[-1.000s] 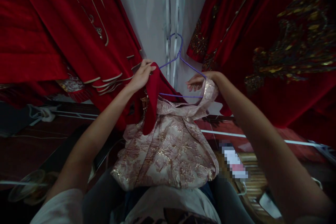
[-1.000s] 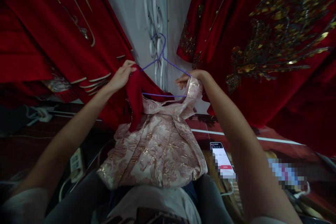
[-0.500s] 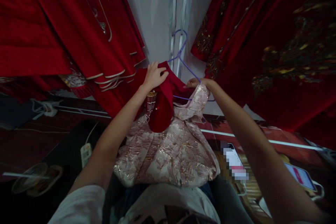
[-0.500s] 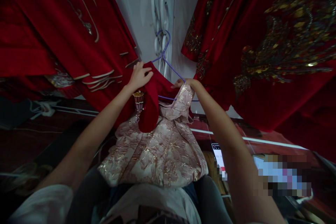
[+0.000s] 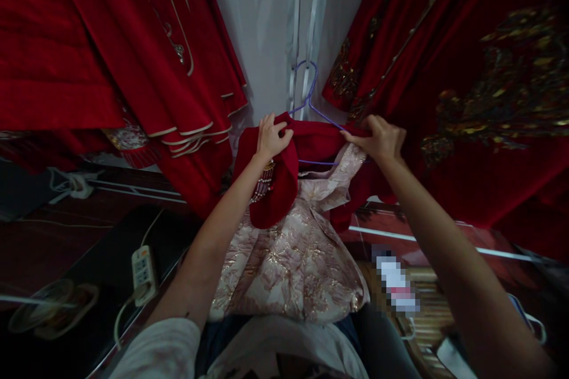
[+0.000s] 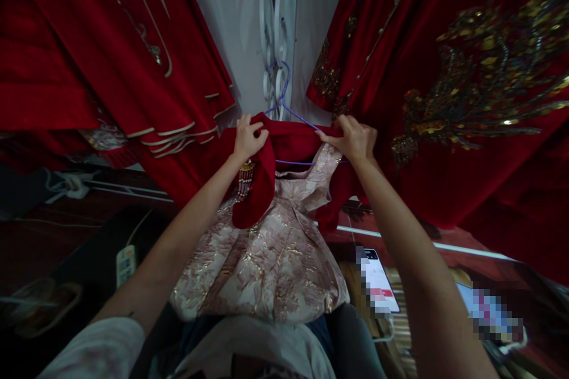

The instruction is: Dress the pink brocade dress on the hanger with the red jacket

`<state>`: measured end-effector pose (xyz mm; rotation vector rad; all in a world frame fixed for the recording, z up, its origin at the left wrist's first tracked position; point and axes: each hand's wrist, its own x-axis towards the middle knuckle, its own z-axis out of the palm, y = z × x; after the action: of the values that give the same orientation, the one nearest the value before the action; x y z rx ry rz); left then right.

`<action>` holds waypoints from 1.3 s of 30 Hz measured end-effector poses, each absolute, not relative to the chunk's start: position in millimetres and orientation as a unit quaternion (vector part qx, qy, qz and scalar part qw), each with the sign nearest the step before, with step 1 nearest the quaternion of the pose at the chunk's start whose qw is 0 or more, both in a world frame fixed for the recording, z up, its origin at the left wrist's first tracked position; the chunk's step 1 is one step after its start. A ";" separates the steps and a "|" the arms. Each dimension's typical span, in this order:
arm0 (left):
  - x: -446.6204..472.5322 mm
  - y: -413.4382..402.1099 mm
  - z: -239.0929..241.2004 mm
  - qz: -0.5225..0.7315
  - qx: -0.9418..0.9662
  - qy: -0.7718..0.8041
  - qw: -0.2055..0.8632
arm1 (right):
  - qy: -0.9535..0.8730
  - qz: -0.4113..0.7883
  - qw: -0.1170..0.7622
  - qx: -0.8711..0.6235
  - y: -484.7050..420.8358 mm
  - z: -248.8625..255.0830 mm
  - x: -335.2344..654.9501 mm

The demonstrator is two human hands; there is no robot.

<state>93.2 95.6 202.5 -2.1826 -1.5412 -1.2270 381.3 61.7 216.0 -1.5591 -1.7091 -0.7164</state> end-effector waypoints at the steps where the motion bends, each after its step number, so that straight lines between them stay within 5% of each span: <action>1: 93.6 95.2 202.4 -0.413 -0.738 -0.524 0.101 | -0.653 -0.281 0.353 -0.609 58.6 211.4 388.9; 16: 98.5 76.6 204.0 -0.399 -0.726 -0.550 0.107 | -0.639 -0.215 0.268 -0.688 -3.0 189.8 356.1; 28: 103.3 64.5 204.2 -0.420 -0.726 -0.539 0.075 | -0.690 0.160 0.484 -0.515 28.9 210.6 260.5; 35: 76.6 58.0 215.5 -0.381 -0.804 -0.450 0.075 | -0.728 0.025 0.420 -0.542 14.7 205.7 279.9; 39: 83.1 38.5 202.9 -0.379 -0.796 -0.463 0.096 | -0.755 0.045 0.417 -0.504 13.5 204.3 283.1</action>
<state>83.1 38.5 202.9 -2.3576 -1.3722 -1.1230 283.1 13.5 204.3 -1.2640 -1.8962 0.1125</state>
